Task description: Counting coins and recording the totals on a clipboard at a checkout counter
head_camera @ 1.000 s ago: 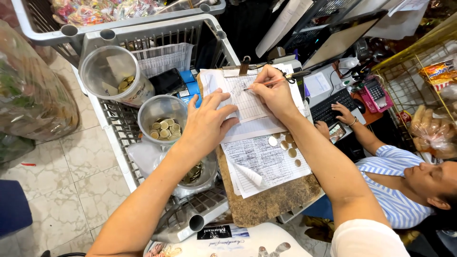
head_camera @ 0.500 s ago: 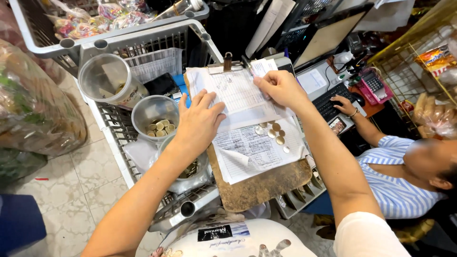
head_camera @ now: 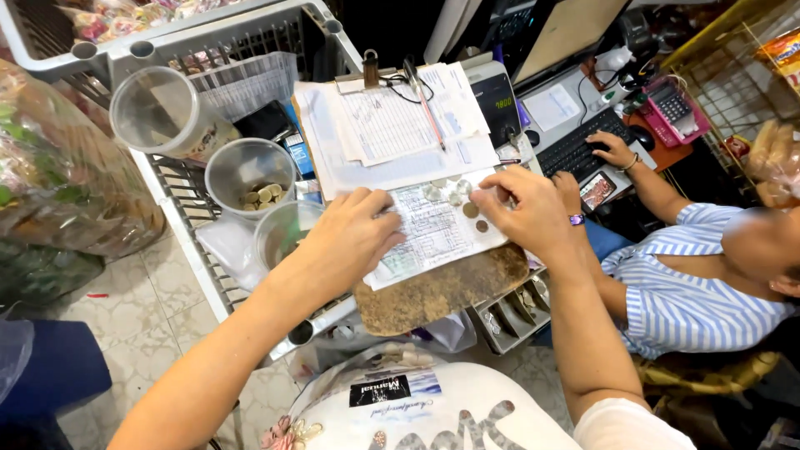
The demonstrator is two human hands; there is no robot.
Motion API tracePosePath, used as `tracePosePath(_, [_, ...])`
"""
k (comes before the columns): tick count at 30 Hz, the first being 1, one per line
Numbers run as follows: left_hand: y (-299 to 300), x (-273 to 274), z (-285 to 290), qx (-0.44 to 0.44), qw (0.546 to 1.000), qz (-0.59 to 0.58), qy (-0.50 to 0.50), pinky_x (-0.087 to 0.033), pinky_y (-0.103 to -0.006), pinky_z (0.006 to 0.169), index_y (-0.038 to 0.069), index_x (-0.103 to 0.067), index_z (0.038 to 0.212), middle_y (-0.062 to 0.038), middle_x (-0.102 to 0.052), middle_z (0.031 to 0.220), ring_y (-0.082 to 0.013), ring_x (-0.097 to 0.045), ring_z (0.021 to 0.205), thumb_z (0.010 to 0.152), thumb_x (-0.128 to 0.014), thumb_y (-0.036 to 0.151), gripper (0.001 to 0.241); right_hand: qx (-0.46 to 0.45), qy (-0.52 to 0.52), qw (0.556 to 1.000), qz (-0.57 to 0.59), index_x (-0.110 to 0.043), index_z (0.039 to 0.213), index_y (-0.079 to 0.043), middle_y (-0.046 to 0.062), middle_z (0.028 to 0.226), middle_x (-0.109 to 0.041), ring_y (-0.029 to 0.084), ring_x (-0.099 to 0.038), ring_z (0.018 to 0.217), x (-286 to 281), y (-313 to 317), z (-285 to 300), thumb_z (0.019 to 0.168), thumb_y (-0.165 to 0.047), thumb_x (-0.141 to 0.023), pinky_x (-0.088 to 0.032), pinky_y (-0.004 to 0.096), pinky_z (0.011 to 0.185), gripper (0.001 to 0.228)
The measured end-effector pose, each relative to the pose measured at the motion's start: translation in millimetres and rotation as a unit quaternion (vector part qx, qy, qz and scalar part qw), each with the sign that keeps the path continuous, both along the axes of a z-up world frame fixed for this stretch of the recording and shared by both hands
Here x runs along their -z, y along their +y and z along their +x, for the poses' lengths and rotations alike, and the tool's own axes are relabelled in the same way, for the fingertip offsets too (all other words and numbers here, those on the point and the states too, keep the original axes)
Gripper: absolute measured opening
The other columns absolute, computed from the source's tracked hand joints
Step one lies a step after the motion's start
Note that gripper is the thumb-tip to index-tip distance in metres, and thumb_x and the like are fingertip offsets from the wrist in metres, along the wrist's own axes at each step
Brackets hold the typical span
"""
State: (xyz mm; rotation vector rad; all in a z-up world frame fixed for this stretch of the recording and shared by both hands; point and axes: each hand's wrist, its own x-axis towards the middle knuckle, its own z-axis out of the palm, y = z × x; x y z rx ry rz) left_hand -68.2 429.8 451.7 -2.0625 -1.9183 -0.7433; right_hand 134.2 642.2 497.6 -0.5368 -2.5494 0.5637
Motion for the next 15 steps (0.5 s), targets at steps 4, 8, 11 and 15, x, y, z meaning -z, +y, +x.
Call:
tracePosePath(4, [2, -1, 7, -0.062, 0.995, -0.063, 0.043, -0.049, -0.0390, 0.081, 0.017, -0.066, 0.107, -0.006, -0.060, 0.112, -0.0274, -0.061, 0.106, 0.092, -0.066, 0.042, 0.030, -0.008, 0.000, 0.999, 0.032, -0.073, 0.111, -0.010, 0.011, 0.082, -0.059, 0.031, -0.064, 0.080, 14, 3, 0, 0.095, -0.040, -0.074, -0.052, 0.042, 0.072, 0.034])
tracePosePath(8, [3, -8, 8, -0.126, 0.986, -0.083, 0.073, -0.046, -0.0490, 0.098, 0.006, -0.056, 0.137, -0.015, -0.059, 0.121, -0.0340, -0.060, 0.115, 0.092, -0.059, 0.060, 0.071, -0.003, -0.010, 0.999, 0.052, -0.072, 0.120, -0.013, 0.007, 0.097, -0.059, 0.029, -0.060, 0.096, 32, 16, -1, 0.095, -0.057, -0.071, -0.050, 0.041, 0.083, 0.051])
tracePosePath(11, [9, -24, 6, -0.127, 0.984, -0.121, 0.029, -0.037, -0.0548, 0.107, 0.004, -0.051, 0.144, -0.018, -0.061, 0.128, -0.0365, -0.060, 0.120, 0.093, -0.050, 0.070, 0.084, -0.013, -0.039, 0.997, 0.059, -0.067, 0.128, -0.007, 0.010, 0.115, -0.059, 0.031, -0.053, 0.114, 25, 6, -1, 0.093, -0.065, -0.067, -0.041, 0.044, 0.100, 0.067])
tracePosePath(15, [27, -39, -8, -0.102, 0.985, -0.129, -0.044, -0.036, -0.0640, 0.111, -0.004, -0.042, 0.151, -0.029, -0.051, 0.145, -0.0445, -0.050, 0.137, 0.081, -0.062, 0.080, 0.112, -0.054, -0.063, 0.994, 0.072, -0.060, 0.136, -0.002, 0.020, 0.132, -0.057, 0.035, -0.049, 0.130, 17, -4, -3, 0.093, -0.070, -0.060, -0.031, 0.047, 0.109, 0.081])
